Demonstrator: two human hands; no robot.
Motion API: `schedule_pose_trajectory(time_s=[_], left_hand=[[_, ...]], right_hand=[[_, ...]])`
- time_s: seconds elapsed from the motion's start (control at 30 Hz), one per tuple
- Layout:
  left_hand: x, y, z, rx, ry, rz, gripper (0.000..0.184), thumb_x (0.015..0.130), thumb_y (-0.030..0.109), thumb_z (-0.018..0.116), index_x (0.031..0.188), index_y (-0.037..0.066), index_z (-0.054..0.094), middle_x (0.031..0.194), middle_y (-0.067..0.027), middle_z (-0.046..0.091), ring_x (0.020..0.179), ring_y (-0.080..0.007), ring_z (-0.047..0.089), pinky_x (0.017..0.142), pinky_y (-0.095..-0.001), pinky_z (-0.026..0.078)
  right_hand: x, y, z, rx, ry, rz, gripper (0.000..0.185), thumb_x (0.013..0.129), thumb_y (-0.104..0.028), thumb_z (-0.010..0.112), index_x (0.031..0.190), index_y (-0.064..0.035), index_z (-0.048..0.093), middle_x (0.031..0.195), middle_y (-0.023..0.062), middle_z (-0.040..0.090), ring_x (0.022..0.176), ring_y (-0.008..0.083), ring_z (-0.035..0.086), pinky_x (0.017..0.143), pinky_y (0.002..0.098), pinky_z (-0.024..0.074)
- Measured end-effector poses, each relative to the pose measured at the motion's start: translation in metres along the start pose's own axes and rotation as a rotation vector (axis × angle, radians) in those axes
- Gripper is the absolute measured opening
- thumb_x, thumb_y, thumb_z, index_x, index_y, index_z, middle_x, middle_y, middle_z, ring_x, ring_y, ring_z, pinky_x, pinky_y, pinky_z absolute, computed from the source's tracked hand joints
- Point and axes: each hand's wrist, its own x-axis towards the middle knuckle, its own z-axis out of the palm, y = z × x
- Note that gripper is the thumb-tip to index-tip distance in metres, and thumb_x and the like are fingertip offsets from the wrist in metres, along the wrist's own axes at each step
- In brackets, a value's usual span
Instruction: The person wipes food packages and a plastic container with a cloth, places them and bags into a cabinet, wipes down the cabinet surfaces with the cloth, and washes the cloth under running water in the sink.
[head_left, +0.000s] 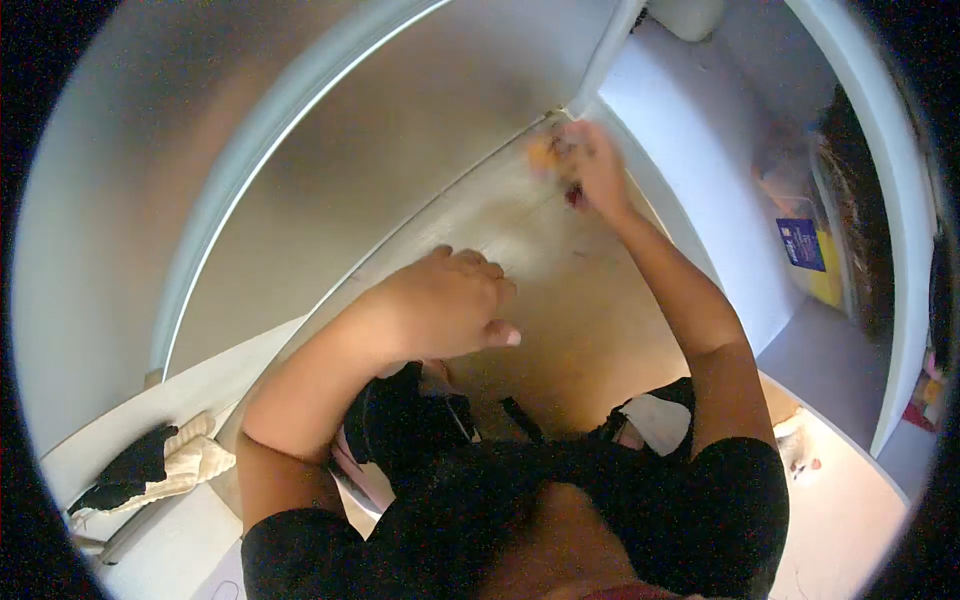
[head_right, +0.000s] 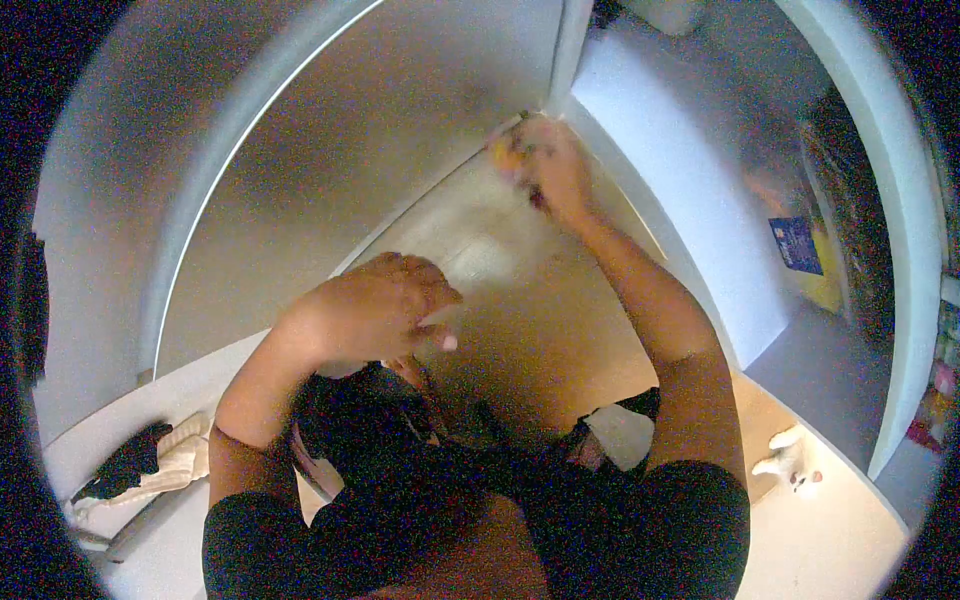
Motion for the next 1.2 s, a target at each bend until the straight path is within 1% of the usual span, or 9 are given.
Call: schedule_pose_trajectory(time_s=[0.03, 0.17, 0.23, 0.33, 0.47, 0.57, 0.7, 0.93, 1.2], left_hand=[[-0.004, 0.0, -0.001, 0.002, 0.0, -0.007, 0.045, 0.083, 0.037, 0.055, 0.111, 0.002, 0.054, 0.111, -0.0162, 0.055, 0.109, -0.0321, 0.048, 0.096, -0.0402, 0.035], [-0.016, 0.0, -0.004, -0.015, 0.077, 0.029, 0.041, 0.083, 0.038, 0.054, 0.104, 0.003, 0.056, 0.104, -0.0158, 0.056, 0.106, -0.0317, 0.049, 0.095, -0.0402, 0.035], [-0.021, -0.001, -0.007, -0.019, 0.098, 0.015, 0.04, 0.083, 0.038, 0.054, 0.102, 0.003, 0.057, 0.102, -0.0158, 0.056, 0.105, -0.0317, 0.05, 0.095, -0.0403, 0.035], [-0.024, 0.0, -0.008, -0.042, 0.032, -0.014, 0.039, 0.082, 0.037, 0.055, 0.1, 0.003, 0.057, 0.099, -0.0158, 0.056, 0.103, -0.0317, 0.05, 0.093, -0.04, 0.036], [-0.031, 0.0, 0.002, -0.004, 0.237, 0.038, 0.035, 0.082, 0.035, 0.055, 0.094, 0.002, 0.057, 0.098, -0.0158, 0.057, 0.101, -0.0327, 0.051, 0.091, -0.0403, 0.038], [-0.04, 0.0, 0.005, 0.077, 0.302, 0.045, 0.034, 0.083, 0.035, 0.053, 0.091, 0.002, 0.057, 0.096, -0.0153, 0.057, 0.099, -0.0337, 0.052, 0.089, -0.042, 0.038], [-0.034, 0.015, 0.004, 0.103, 0.187, 0.045, 0.036, 0.085, 0.038, 0.049, 0.092, 0.003, 0.056, 0.096, -0.0143, 0.057, 0.097, -0.0328, 0.053, 0.086, -0.0436, 0.039], [-0.062, 0.038, -0.002, -0.075, 0.121, -0.001, 0.035, 0.087, 0.038, 0.047, 0.096, 0.006, 0.058, 0.101, -0.0136, 0.058, 0.099, -0.0304, 0.053, 0.086, -0.0457, 0.039], [-0.106, 0.063, 0.039, -0.117, 0.593, -0.422, 0.052, 0.082, 0.033, 0.056, 0.126, 0.009, 0.044, 0.116, -0.015, 0.054, 0.107, -0.0326, 0.05, 0.095, -0.0434, 0.035]], right_hand=[[0.02, 0.001, 0.003, 0.025, 0.335, -0.125, 0.032, 0.08, -0.003, 0.048, 0.112, -0.0059, 0.05, 0.106, 0.0115, 0.047, 0.087, 0.0213, 0.054, 0.068, 0.0347, 0.0475], [0.058, -0.011, 0.046, 0.418, 0.502, -0.17, 0.036, 0.079, -0.005, 0.052, 0.115, -0.0046, 0.046, 0.109, 0.0162, 0.045, 0.102, 0.0349, 0.045, 0.088, 0.0401, 0.0378], [0.037, -0.025, 0.106, -0.041, 0.772, -0.157, 0.039, 0.081, -0.005, 0.051, 0.119, -0.0002, 0.04, 0.112, 0.0195, 0.041, 0.107, 0.0381, 0.04, 0.09, 0.0411, 0.0357], [-0.043, -0.011, 0.203, -0.079, 0.649, -0.286, 0.031, 0.082, -0.01, 0.049, 0.11, 0.0016, 0.042, 0.113, 0.0203, 0.042, 0.111, 0.037, 0.04, 0.09, 0.04, 0.0364], [-0.12, -0.008, 0.21, 0.625, -0.425, 0.154, 0.022, 0.081, -0.014, 0.047, 0.1, -0.0034, 0.053, 0.102, 0.0113, 0.056, 0.098, 0.0216, 0.053, 0.079, 0.0329, 0.0431], [-0.088, -0.009, 0.208, 0.521, -0.427, 0.066, 0.029, 0.081, -0.023, 0.049, 0.107, -0.0104, 0.055, 0.099, 0.0059, 0.059, 0.092, 0.0171, 0.056, 0.073, 0.0294, 0.045], [-0.051, 0.011, 0.13, 1.31, -0.595, 0.828, 0.045, 0.081, -0.028, 0.053, 0.122, -0.0121, 0.046, 0.113, 0.0052, 0.056, 0.101, 0.0238, 0.054, 0.085, 0.0406, 0.0451], [-0.089, -0.149, 0.032, 1.827, -0.501, 0.515, 0.049, 0.081, -0.022, 0.054, 0.125, -0.0048, 0.041, 0.125, 0.0109, 0.048, 0.114, 0.0266, 0.048, 0.095, 0.0444, 0.041], [-0.063, -0.328, -0.083, 0.842, -0.022, -0.648, 0.039, 0.082, -0.016, 0.06, 0.116, -0.0021, 0.047, 0.105, 0.0079, 0.058, 0.09, 0.0208, 0.058, 0.077, 0.0328, 0.0474]])
